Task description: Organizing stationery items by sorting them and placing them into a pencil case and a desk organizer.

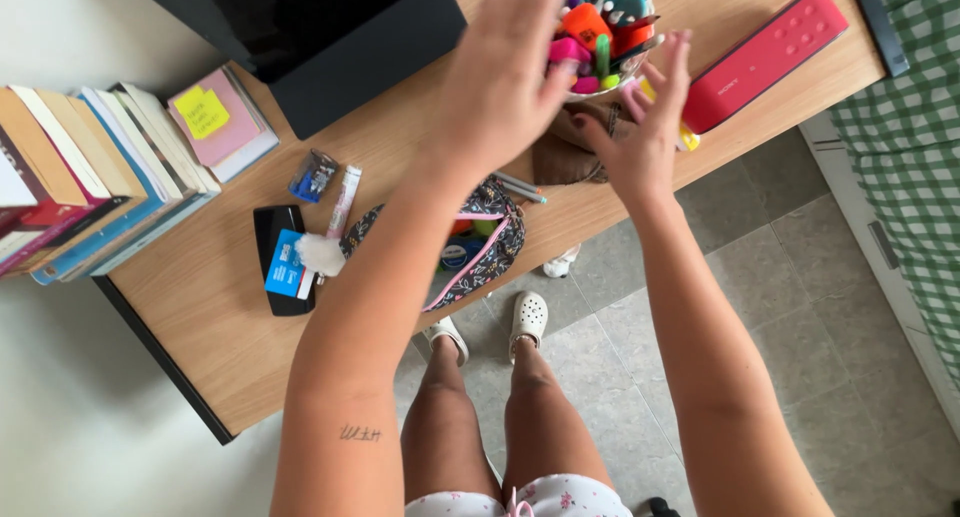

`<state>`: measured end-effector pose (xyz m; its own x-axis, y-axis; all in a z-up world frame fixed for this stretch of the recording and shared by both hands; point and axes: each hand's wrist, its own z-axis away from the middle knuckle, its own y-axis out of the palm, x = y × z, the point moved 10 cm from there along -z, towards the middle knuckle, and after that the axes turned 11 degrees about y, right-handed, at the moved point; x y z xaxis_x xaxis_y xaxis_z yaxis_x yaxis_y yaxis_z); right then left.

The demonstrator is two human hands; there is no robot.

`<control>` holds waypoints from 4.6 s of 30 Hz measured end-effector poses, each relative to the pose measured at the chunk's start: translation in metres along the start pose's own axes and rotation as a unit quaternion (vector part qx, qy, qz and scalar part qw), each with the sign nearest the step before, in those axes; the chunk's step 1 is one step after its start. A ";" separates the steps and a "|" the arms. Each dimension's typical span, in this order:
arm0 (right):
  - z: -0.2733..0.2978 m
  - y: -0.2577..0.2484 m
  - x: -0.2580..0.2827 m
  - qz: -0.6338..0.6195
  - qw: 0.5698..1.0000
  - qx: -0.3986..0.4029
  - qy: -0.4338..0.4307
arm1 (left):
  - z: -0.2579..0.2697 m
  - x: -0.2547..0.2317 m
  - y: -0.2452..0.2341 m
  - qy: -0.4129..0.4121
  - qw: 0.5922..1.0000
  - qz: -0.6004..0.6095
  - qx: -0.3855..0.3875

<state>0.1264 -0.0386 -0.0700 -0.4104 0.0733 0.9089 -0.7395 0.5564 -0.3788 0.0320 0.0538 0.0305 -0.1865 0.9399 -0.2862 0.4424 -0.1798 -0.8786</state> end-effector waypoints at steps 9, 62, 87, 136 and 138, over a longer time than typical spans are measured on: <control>0.045 -0.021 -0.009 -0.012 0.996 -0.090 0.010 | 0.145 0.023 -0.059 -0.124 0.977 0.102 -0.142; 0.132 0.121 0.077 0.379 0.897 0.114 -0.199 | 0.309 0.021 -0.015 -0.262 0.913 0.192 -0.248; 0.042 0.010 -0.045 0.656 0.745 -0.122 -0.017 | 0.324 -0.015 -0.074 -0.211 0.930 -0.100 -0.283; 0.143 0.122 0.084 0.283 0.920 0.228 -0.147 | 0.267 0.029 -0.091 -0.190 0.847 0.257 -0.426; 0.142 0.119 0.082 0.266 0.925 0.230 -0.143 | 0.247 0.009 -0.062 -0.139 0.859 0.347 -0.351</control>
<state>-0.0710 -0.0840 -0.0651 -0.8570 -0.0238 0.5147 -0.5146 0.0882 -0.8529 -0.2140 0.0020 -0.0118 0.1767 0.5540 -0.8136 0.9331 -0.3574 -0.0407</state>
